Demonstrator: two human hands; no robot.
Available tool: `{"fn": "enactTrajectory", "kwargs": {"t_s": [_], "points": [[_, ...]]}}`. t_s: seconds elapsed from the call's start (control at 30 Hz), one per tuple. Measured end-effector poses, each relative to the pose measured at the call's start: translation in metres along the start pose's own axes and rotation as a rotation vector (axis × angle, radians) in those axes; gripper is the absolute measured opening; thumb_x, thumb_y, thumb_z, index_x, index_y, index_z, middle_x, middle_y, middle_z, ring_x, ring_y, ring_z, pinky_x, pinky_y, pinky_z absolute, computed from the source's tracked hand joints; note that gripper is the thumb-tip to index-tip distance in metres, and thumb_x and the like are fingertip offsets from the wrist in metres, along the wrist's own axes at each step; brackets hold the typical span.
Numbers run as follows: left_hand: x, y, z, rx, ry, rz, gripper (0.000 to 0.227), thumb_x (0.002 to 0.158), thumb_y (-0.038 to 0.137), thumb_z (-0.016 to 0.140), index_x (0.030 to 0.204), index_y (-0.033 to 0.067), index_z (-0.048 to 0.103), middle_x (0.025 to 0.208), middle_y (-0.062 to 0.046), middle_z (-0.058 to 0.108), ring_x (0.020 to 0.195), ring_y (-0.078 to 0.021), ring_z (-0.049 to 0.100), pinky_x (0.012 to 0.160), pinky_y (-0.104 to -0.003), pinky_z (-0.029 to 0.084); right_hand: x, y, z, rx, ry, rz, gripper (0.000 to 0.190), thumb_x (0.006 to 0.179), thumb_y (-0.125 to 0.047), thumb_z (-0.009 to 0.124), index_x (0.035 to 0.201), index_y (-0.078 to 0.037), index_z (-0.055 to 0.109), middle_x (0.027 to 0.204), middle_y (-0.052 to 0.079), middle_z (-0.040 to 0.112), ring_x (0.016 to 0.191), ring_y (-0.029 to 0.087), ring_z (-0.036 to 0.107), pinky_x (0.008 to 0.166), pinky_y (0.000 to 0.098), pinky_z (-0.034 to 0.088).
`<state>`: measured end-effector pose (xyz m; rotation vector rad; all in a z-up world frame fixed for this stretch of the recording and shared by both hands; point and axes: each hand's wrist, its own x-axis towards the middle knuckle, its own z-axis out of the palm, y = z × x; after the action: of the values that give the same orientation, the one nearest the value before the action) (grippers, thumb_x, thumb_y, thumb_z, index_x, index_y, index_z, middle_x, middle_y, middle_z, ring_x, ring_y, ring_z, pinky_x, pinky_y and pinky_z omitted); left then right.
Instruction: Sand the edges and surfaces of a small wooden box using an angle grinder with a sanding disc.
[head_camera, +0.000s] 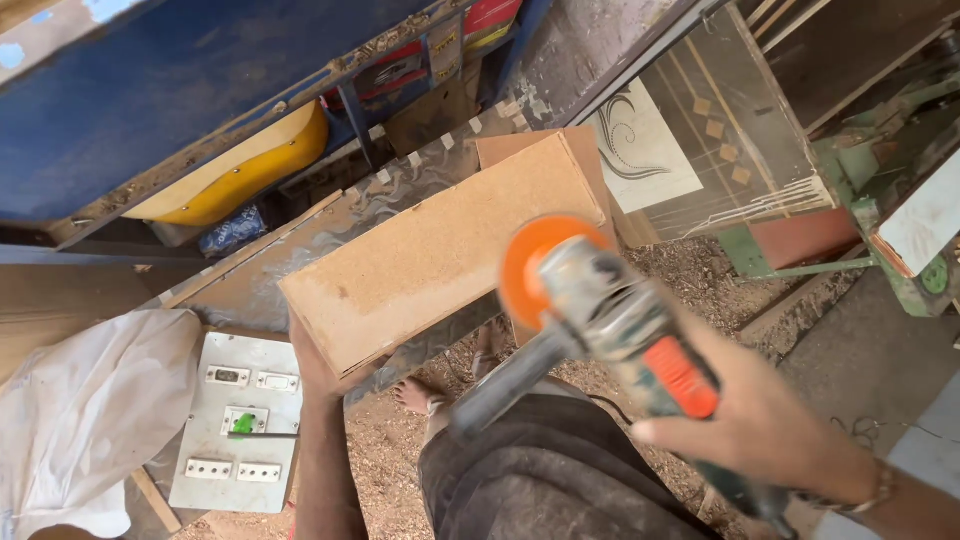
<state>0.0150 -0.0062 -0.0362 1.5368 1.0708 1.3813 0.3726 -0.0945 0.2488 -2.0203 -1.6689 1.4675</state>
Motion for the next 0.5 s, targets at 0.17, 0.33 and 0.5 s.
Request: {"fn": "enactTrajectory", "kwargs": {"t_s": [0.17, 0.33, 0.5], "points": [[0.0, 0.004, 0.004, -0.251, -0.027, -0.102, 0.108, 0.064, 0.041, 0.095, 0.145, -0.0041, 0.038, 0.137, -0.014, 0.057, 0.124, -0.0227, 0.061, 0.104, -0.036, 0.052, -0.012, 0.033, -0.028, -0.041, 0.08, 0.067, 0.115, 0.07, -0.039, 0.087, 0.164, -0.007, 0.029, 0.115, 0.011, 0.068, 0.1, 0.024, 0.069, 0.089, 0.04, 0.054], [-0.007, -0.006, 0.002, -0.016, -0.015, -0.044, 0.106, 0.062, 0.04, 0.094, 0.143, -0.0048, 0.041, 0.133, -0.014, 0.06, 0.12, -0.0209, 0.063, 0.102, -0.036, 0.052, -0.018, 0.056, -0.038, -0.023, 0.146, 0.217, 0.095, 0.064, -0.035, 0.087, 0.146, -0.009, 0.046, 0.107, 0.012, 0.067, 0.092, 0.025, 0.07, 0.082, 0.0409, 0.057], [0.003, -0.002, -0.001, 0.327, -0.098, 0.118, 0.086, 0.059, 0.04, 0.093, 0.129, 0.0077, 0.055, 0.12, -0.01, 0.069, 0.114, -0.024, 0.066, 0.098, -0.039, 0.052, -0.011, 0.019, -0.001, 0.121, 0.009, -0.042, 0.099, 0.072, -0.032, 0.085, 0.15, 0.0, 0.032, 0.121, 0.017, 0.061, 0.107, 0.027, 0.064, 0.095, 0.039, 0.053]]}}
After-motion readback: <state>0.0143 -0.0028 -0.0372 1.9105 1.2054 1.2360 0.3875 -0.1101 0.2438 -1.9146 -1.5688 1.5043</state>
